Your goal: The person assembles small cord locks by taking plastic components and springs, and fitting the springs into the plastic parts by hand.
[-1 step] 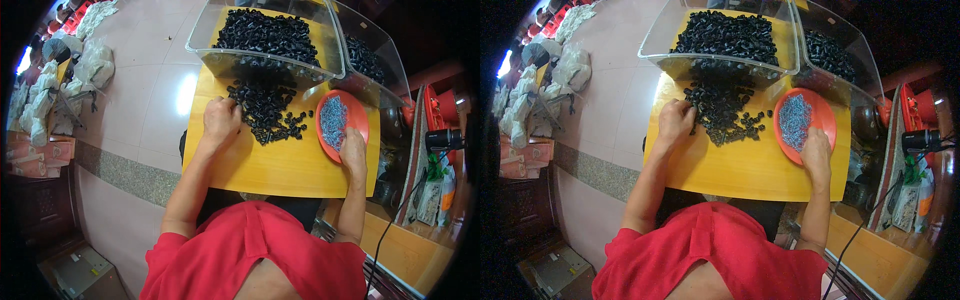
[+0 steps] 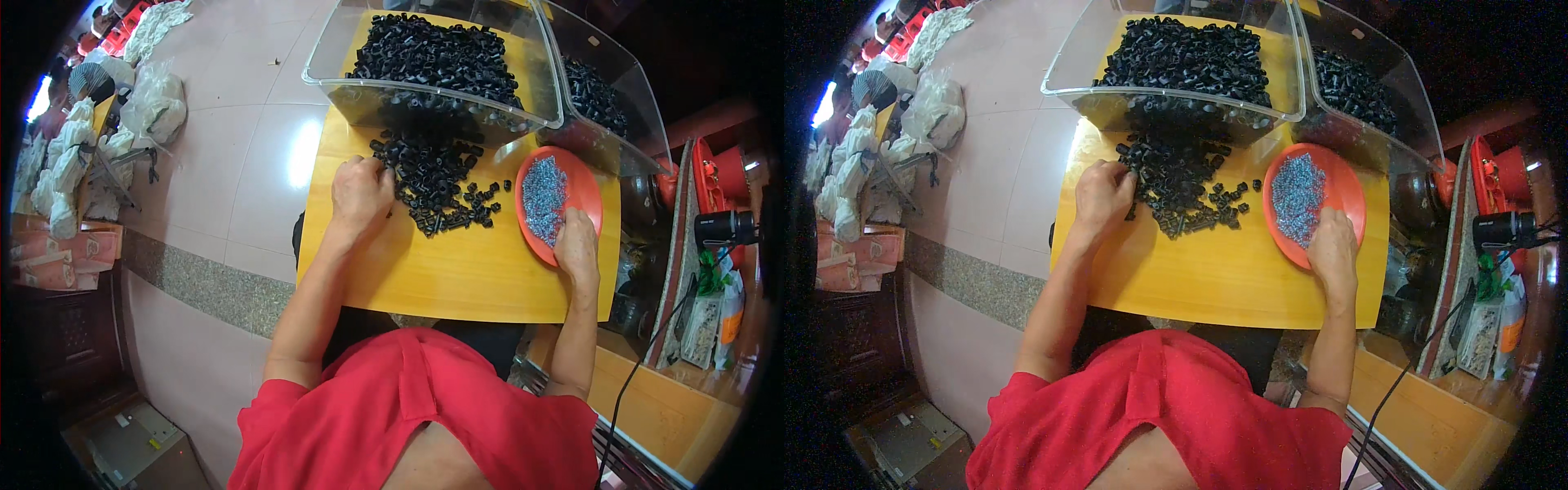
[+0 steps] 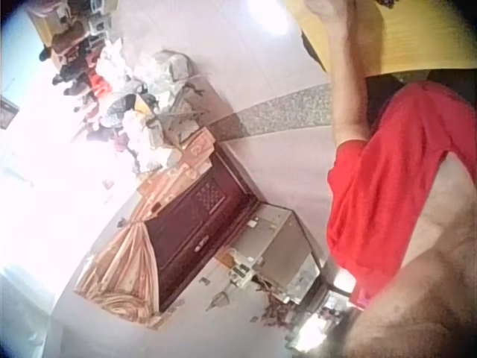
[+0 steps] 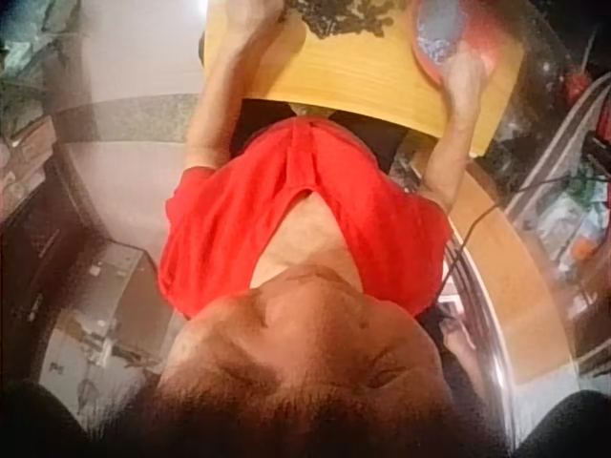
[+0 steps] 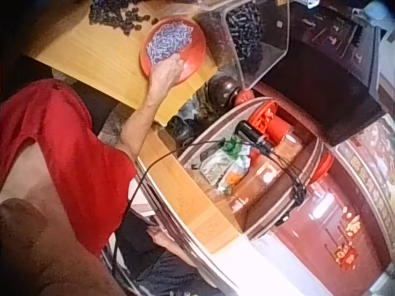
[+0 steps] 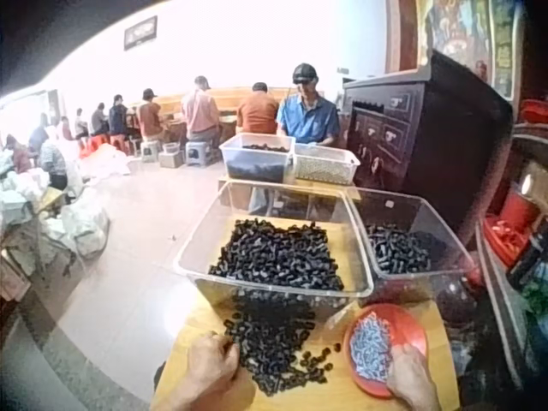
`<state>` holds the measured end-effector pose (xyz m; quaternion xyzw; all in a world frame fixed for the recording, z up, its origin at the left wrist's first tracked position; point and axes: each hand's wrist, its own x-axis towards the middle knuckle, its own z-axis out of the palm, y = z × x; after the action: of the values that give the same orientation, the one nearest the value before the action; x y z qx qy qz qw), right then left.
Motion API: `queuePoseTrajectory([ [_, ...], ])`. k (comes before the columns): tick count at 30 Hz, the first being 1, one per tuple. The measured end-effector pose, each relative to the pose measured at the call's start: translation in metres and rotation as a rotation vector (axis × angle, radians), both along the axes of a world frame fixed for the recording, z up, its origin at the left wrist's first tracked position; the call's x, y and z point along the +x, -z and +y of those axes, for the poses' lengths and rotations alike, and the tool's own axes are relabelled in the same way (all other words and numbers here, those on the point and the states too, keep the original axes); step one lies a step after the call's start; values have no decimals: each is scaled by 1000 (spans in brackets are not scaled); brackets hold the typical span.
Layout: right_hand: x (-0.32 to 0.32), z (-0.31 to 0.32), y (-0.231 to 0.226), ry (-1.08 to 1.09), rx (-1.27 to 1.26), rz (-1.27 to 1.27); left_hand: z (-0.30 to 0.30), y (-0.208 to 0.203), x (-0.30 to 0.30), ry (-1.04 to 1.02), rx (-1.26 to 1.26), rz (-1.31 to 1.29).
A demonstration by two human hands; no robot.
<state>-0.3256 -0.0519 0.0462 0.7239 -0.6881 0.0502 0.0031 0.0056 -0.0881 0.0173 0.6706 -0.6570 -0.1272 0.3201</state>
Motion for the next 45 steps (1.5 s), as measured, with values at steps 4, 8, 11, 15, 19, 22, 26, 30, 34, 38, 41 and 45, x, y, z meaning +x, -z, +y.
queuePoseTrajectory([
  [4,3,1,1,-4,-42,52,-7,-3,-6,-31,106,-11],
  [8,8,-2,-1,61,12,70,-8,-5,-14,-17,51,-26],
  [11,1,-4,6,11,-6,-3,-7,-1,-13,-7,16,-22],
  [15,-4,-2,5,50,-2,-106,-5,2,-10,13,15,14],
  [19,-18,4,-4,68,-66,-156,3,-3,-8,-10,60,279],
  [22,-22,8,-18,95,-88,-328,18,-17,-1,16,153,724],
  [26,-5,8,-38,103,22,-681,45,-23,12,183,154,955],
  [30,43,13,-51,76,177,-1223,69,-20,2,329,226,1178],
  [34,65,4,-44,-45,229,-1208,87,-8,-9,437,344,1228],
  [38,110,15,-41,-199,354,-1147,96,7,-16,381,365,1308],
  [41,137,23,-38,-365,437,-1067,96,8,-17,390,356,1231],
  [45,153,23,-44,-436,381,-956,97,7,-13,388,349,1177],
])
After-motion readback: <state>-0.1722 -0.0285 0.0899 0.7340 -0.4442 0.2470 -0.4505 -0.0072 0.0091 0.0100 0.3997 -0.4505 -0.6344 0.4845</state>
